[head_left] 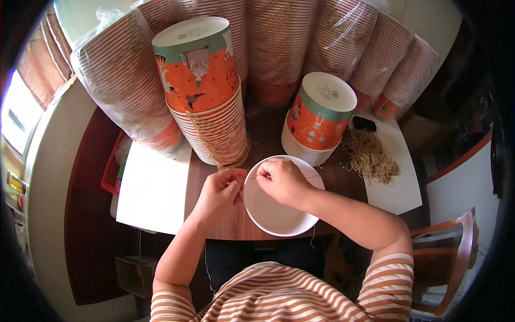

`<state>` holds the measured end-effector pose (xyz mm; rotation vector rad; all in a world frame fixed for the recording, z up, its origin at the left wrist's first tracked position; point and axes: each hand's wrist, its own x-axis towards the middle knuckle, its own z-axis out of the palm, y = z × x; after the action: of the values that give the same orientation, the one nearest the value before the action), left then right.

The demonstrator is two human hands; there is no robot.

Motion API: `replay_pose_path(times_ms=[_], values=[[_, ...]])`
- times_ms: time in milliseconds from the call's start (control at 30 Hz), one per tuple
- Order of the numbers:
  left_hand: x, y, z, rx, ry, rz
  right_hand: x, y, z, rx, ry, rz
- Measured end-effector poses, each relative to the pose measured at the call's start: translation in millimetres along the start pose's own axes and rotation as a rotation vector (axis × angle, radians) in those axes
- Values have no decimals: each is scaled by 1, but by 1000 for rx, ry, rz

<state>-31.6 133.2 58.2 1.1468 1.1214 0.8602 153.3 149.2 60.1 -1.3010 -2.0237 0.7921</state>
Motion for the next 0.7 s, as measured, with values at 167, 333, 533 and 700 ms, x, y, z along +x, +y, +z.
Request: replay_pose_path(times_ms=[167,333,533,700], values=[[5,-5,-4,69,-3,39,0,-1,1,-2,22,-34],[5,-4,-5,93,-18,48,0,0,4,-25,40,-22],[2,5,-4,130,-44,41,1,-4,4,14,7,-38],[4,16,-1,338,-113,137,3,-2,4,15,13,-58]])
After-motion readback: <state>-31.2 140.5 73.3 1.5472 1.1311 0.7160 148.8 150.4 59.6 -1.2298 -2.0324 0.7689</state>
